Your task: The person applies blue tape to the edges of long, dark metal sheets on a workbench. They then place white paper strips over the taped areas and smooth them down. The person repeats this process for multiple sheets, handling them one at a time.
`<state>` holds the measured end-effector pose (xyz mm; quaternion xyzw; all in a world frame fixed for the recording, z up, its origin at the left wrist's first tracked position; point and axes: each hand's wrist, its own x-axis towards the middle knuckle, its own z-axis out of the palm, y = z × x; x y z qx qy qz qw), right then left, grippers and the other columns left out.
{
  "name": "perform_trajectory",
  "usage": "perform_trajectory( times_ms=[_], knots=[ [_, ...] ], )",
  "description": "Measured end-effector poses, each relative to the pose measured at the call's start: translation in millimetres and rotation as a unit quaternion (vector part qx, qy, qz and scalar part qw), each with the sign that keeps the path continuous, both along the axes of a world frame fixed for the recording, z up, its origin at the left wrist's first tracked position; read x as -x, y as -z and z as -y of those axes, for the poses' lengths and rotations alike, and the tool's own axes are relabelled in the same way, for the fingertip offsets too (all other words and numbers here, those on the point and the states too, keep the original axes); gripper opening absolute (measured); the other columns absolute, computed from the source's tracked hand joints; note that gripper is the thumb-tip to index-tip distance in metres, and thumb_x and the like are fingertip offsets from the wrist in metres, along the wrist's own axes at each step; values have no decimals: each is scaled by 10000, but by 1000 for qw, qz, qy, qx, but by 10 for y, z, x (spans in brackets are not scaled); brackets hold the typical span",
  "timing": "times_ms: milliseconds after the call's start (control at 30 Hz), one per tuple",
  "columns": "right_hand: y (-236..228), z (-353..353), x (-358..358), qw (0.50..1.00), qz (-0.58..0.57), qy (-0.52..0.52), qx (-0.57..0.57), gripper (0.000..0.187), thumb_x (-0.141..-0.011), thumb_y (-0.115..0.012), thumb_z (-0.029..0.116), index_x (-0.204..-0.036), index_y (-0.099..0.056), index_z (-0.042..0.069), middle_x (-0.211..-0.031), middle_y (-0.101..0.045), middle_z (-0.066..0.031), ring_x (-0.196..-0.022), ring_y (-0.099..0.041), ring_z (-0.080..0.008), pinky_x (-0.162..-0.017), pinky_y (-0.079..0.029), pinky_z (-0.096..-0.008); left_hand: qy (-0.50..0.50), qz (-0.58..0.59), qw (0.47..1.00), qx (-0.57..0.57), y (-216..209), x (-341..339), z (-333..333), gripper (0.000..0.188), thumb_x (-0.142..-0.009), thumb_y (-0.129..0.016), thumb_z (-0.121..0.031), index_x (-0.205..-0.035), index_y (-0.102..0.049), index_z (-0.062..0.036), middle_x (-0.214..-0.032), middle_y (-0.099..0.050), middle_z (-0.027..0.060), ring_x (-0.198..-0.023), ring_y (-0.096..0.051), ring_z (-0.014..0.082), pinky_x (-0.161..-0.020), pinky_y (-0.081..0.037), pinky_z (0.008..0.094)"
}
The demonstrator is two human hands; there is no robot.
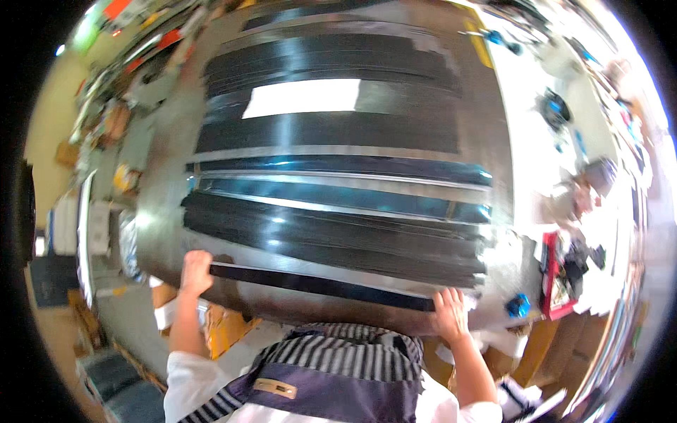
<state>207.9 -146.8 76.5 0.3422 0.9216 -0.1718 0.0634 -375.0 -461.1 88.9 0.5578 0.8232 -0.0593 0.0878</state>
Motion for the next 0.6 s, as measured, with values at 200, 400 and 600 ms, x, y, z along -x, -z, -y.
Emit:
perform_trajectory(
  times_ms=[200, 400, 600],
  knots=[
    [-402, -983, 351, 996, -37, 24, -78, 487, -577, -646, 69, -1057, -584, 20, -980, -555, -169, -999, -533, -378, -927, -416, -474, 1, -86, 994, -65, -536, 393, -973, 337, -601, -624, 62, -896, -484, -21, -942, -530, 171, -969, -521, 370, -927, -391, 464],
    [-246, -1867, 660, 997, 7, 49, -52, 581, -594, -709, 51, -1161, -589, 14, -1070, -585, -179, -1096, -541, -359, -983, -411, -439, 59, -55, 995, -54, -277, 824, -2031, 290, -642, -585, 68, -923, -554, 4, -984, -602, 197, -1001, -567, 400, -887, -433, 482],
    [119, -2171, 860, 997, 48, 15, -58, 614, -634, -716, 33, -1232, -578, 19, -1114, -552, -153, -1127, -509, -346, -997, -418, -431, 19, -31, 999, -28, 467, 927, -1992, 422, -660, -646, 60, -1055, -534, -40, -1071, -575, 156, -1096, -555, 346, -978, -409, 458]
  ],
)
